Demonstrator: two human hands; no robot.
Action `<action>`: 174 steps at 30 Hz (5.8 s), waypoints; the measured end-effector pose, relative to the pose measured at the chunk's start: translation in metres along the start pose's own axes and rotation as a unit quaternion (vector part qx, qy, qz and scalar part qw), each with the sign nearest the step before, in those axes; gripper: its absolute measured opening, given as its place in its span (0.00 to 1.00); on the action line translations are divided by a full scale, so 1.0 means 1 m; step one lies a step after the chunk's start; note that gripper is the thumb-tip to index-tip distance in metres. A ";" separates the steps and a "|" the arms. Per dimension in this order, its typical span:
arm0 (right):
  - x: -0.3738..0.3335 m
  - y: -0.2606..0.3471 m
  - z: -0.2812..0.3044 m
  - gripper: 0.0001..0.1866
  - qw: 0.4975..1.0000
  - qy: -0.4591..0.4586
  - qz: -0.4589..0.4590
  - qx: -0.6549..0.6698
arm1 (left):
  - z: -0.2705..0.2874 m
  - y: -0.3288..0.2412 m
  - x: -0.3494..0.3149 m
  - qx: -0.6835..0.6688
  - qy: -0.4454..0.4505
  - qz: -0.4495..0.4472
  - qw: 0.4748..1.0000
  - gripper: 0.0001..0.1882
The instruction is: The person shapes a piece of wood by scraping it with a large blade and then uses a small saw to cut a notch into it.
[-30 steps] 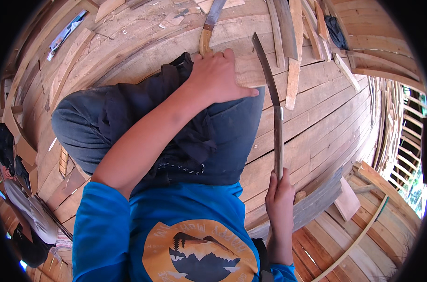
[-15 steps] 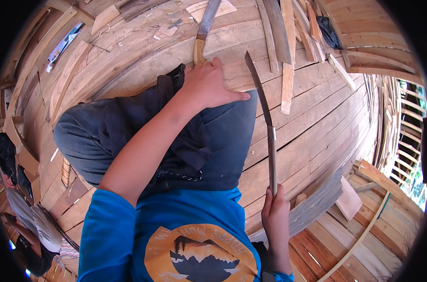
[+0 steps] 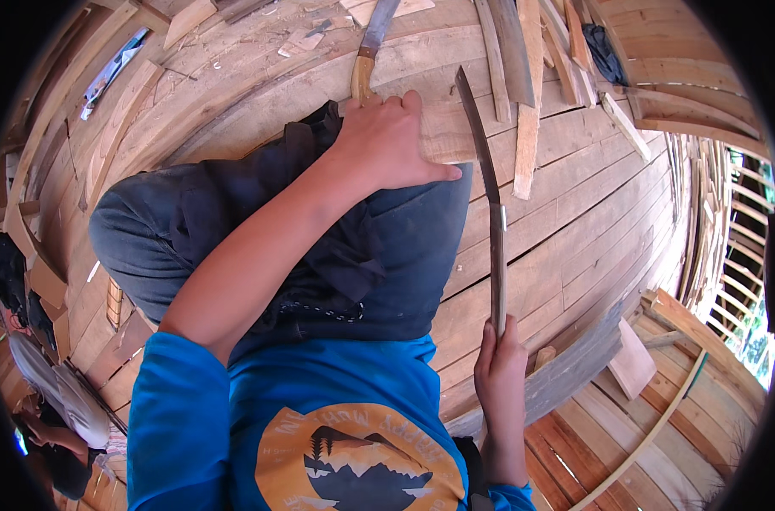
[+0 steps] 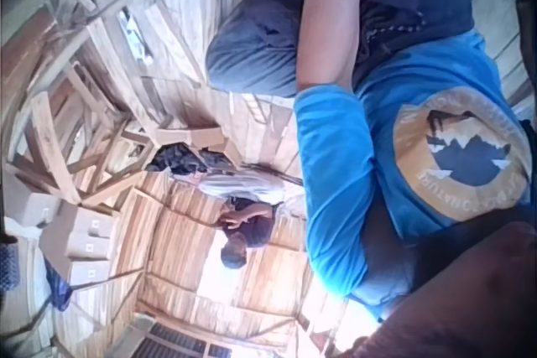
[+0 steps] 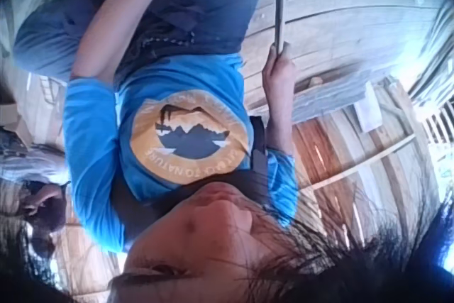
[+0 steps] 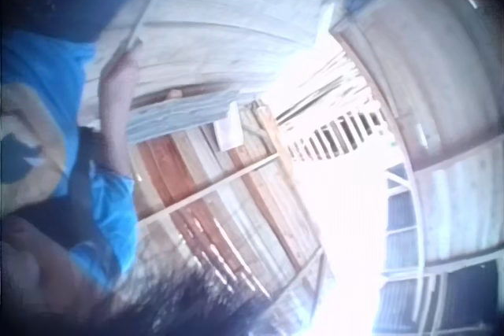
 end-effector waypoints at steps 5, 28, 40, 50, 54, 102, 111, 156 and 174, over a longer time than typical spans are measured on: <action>0.004 0.002 -0.006 0.06 1.000 0.005 0.008 0.000 | -0.001 0.010 0.000 -0.018 0.003 0.032 0.999 0.50; -0.002 -0.008 0.002 0.07 1.000 0.004 0.002 -0.006 | 0.000 0.013 0.004 -0.047 0.027 -0.002 0.999 0.53; -0.007 -0.016 0.000 0.06 1.000 -0.008 -0.007 -0.002 | -0.001 0.010 -0.008 -0.027 -0.025 0.016 0.999 0.50; 0.012 -0.016 0.006 0.07 1.000 -0.005 -0.004 -0.010 | -0.006 0.017 -0.002 -0.094 -0.024 0.004 0.995 0.45; 0.018 -0.008 0.022 0.07 0.999 -0.020 0.017 -0.035 | 0.000 0.003 -0.005 -0.048 -0.061 -0.013 0.997 0.43; 0.017 -0.014 0.000 0.06 0.998 0.002 -0.031 0.053 | 0.010 0.000 0.009 -0.016 0.039 0.033 0.999 0.40; 0.016 -0.024 -0.004 0.08 0.994 0.023 -0.056 0.089 | 0.006 0.002 0.010 -0.017 0.045 0.037 0.998 0.42; 0.034 -0.017 0.020 0.10 0.999 0.030 -0.019 -0.002 | 0.003 0.010 0.005 -0.005 0.032 0.024 0.999 0.37; 0.039 -0.003 0.012 0.09 1.000 0.023 -0.015 -0.005 | 0.004 0.008 -0.004 0.003 0.030 -0.023 0.999 0.39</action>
Point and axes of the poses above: each hand's wrist, its own x-axis towards the middle knuckle, its own z-axis out of the back of the hand, y = z × x, the point moved 3 cm from there along x, towards the middle knuckle, and after that the axes turned 13 degrees about -y, right-handed, at the moved point
